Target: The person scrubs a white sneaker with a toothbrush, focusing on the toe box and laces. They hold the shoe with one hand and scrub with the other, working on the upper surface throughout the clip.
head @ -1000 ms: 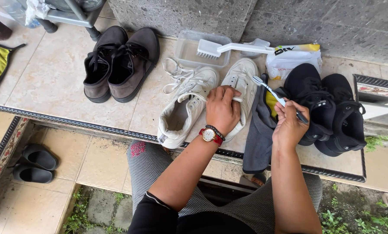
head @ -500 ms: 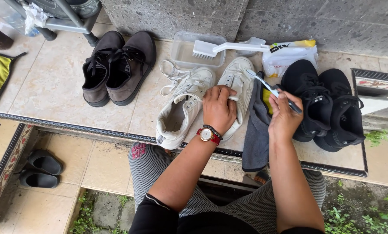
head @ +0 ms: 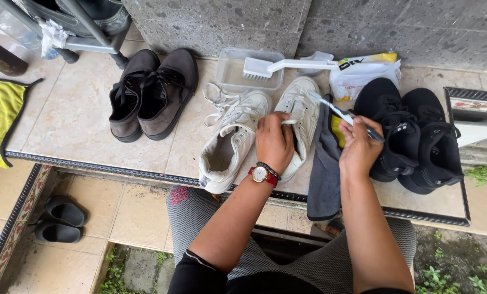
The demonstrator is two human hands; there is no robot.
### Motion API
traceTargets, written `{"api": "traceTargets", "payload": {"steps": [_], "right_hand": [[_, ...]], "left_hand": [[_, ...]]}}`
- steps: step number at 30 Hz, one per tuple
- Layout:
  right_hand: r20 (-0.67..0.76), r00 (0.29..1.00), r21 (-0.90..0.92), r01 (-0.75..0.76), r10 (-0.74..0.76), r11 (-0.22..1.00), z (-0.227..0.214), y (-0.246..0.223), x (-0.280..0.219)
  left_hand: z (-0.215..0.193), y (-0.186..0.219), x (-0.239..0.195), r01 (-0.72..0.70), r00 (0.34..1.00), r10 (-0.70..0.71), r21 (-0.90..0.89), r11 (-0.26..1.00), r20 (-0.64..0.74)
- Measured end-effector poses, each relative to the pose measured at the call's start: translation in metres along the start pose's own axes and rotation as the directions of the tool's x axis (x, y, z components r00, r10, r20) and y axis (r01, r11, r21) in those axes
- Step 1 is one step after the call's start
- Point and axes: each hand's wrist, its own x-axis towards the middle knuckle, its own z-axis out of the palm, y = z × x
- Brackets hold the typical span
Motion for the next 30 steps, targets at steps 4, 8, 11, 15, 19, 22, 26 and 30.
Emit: {"api": "traceTargets", "payload": {"steps": [4, 8, 11, 15, 19, 22, 26, 30], "right_hand": [[-0.023, 1.0, -0.008, 0.01, -0.01, 1.0, -0.015, -0.011, -0.016], [0.0, 1.0, -0.034, 0.02, -0.02, 0.999, -0.012, -0.005, -0.019], [0.035, 0.999, -0.049, 0.032, -0.03, 0.998, -0.014, 0.0, -0.022], [0.051, 0.998, -0.105, 0.044, -0.039, 0.993, -0.02, -0.009, -0.04], [0.036, 0.999, -0.071, -0.025, 0.027, 0.997, -0.024, -0.013, -0.045], [0.061, 0.998, -0.097, -0.028, 0.034, 0.995, -0.027, -0.009, -0.042], [0.104, 0.992, -0.163, -0.053, 0.071, 0.985, -0.031, -0.015, -0.041], [0.134, 0.985, -0.197, -0.079, 0.107, 0.977, -0.046, -0.01, -0.035]], "left_hand": [[0.007, -0.004, -0.002, -0.024, 0.998, 0.026, 0.036, 0.999, -0.052], [0.0, 0.002, -0.004, -0.016, 1.0, 0.016, 0.023, 1.0, 0.011], [0.001, 0.002, -0.008, 0.041, 0.999, -0.04, -0.012, 0.999, 0.021], [-0.011, 0.017, 0.003, 0.073, 0.997, -0.073, -0.038, 0.997, 0.011], [-0.001, 0.011, 0.001, 0.061, 0.997, -0.061, 0.001, 0.998, 0.042], [0.004, 0.012, 0.0, -0.019, 0.999, 0.014, 0.161, 0.987, 0.035], [0.01, 0.004, -0.002, -0.055, 0.997, 0.045, 0.184, 0.981, 0.061], [0.003, 0.009, -0.001, -0.177, 0.983, 0.166, 0.155, 0.972, 0.083]]}}
